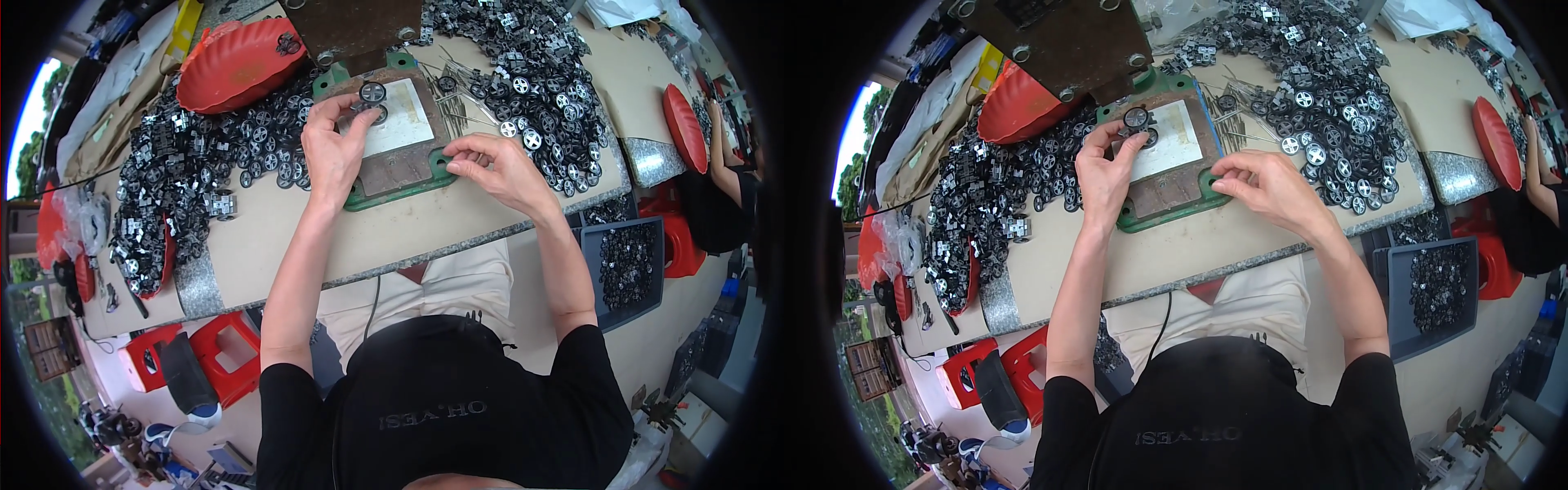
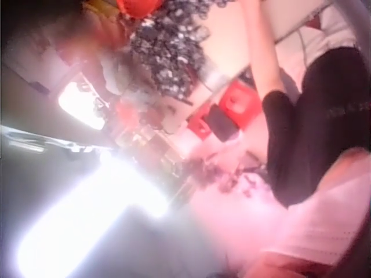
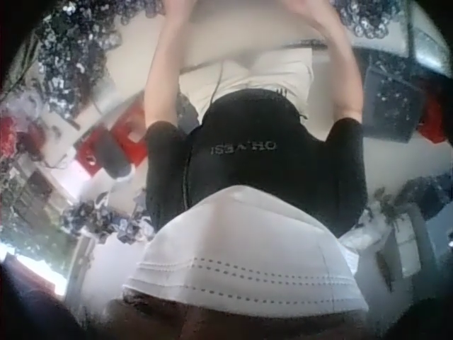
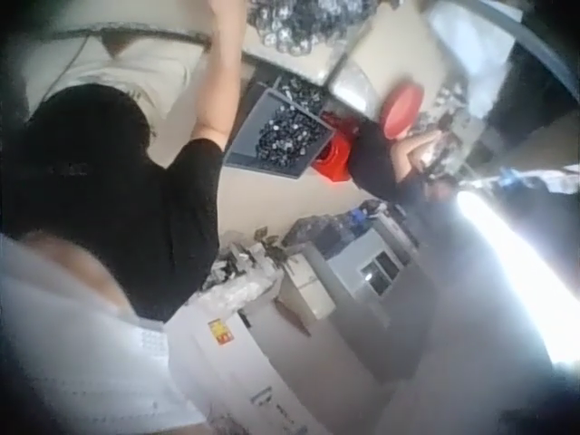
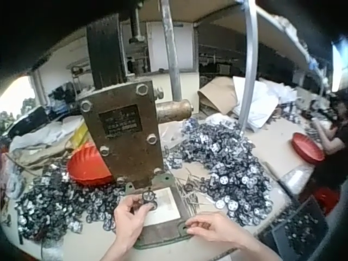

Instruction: The person assembles small metal components and plastic bases using a manual press machine.

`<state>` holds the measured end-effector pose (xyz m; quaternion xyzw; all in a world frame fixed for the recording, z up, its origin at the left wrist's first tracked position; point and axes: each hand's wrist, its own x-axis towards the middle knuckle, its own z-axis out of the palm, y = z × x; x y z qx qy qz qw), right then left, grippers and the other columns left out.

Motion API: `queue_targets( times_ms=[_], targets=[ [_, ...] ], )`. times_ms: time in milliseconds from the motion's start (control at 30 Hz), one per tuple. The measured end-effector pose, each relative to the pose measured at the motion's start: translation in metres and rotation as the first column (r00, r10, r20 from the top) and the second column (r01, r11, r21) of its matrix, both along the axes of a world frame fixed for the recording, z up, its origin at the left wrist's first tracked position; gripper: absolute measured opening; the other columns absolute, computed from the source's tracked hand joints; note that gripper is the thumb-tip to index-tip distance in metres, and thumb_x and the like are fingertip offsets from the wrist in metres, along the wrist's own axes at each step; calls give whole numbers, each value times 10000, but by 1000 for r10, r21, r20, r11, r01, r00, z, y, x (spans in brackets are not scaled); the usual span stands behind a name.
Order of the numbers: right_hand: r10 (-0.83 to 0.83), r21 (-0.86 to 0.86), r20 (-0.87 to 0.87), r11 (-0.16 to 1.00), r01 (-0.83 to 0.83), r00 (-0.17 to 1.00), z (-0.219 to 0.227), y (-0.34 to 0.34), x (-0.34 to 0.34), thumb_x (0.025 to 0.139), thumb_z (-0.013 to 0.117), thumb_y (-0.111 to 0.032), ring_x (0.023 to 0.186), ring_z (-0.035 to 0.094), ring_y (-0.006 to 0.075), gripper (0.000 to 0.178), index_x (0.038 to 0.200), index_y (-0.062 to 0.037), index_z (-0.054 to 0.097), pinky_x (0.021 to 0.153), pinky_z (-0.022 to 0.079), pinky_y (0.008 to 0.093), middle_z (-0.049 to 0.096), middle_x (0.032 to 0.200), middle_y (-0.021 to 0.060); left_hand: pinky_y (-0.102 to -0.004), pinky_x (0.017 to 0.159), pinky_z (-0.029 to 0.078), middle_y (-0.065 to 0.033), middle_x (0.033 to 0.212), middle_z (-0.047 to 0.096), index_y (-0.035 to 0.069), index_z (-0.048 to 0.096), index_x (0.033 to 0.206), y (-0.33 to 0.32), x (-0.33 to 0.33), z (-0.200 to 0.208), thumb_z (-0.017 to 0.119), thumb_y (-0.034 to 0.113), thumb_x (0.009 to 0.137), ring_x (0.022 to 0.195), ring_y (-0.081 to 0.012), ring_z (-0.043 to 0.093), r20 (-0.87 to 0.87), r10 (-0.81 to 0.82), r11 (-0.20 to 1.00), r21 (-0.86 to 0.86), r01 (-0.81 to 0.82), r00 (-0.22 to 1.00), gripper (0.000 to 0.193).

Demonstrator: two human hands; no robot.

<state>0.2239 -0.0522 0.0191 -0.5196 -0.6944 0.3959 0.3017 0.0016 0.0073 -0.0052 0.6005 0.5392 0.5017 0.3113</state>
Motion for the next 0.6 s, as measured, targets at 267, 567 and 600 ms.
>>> queue_targets(
  times_ms=[267, 567, 600],
  targets=[
    [-39, 262, 81, 965, 17, 996, 60, 15, 29, 807, 625, -128, 660, 556, 98, 182, 922, 13, 639, 588, 453, 239, 638, 776, 74, -343, 725, 450, -150, 836, 603, -24, 653, 837, 1, 2, 17, 714, 151, 678, 828, -265, 555, -176, 88, 973, 227, -46, 981, 244],
    [-158, 751, -29, 648, 126, 987, 249, 92, 47, 891, 536, -204, 584, 526, 69, 210, 969, -38, 639, 534, 445, 204, 595, 733, -12, -342, 793, 358, -121, 836, 579, 1, 645, 826, -17, -1, -5, 709, 157, 681, 827, -245, 535, -166, 84, 974, 222, -46, 982, 223],
    [-141, 705, -135, 682, 196, 981, 278, 97, 34, 885, 548, -277, 639, 515, 67, 281, 1021, -35, 596, 559, 432, 202, 575, 800, 2, -342, 798, 346, -118, 834, 577, 5, 647, 826, -18, -2, -6, 708, 159, 681, 831, -238, 532, -181, 102, 972, 230, -59, 978, 220]
  ],
)
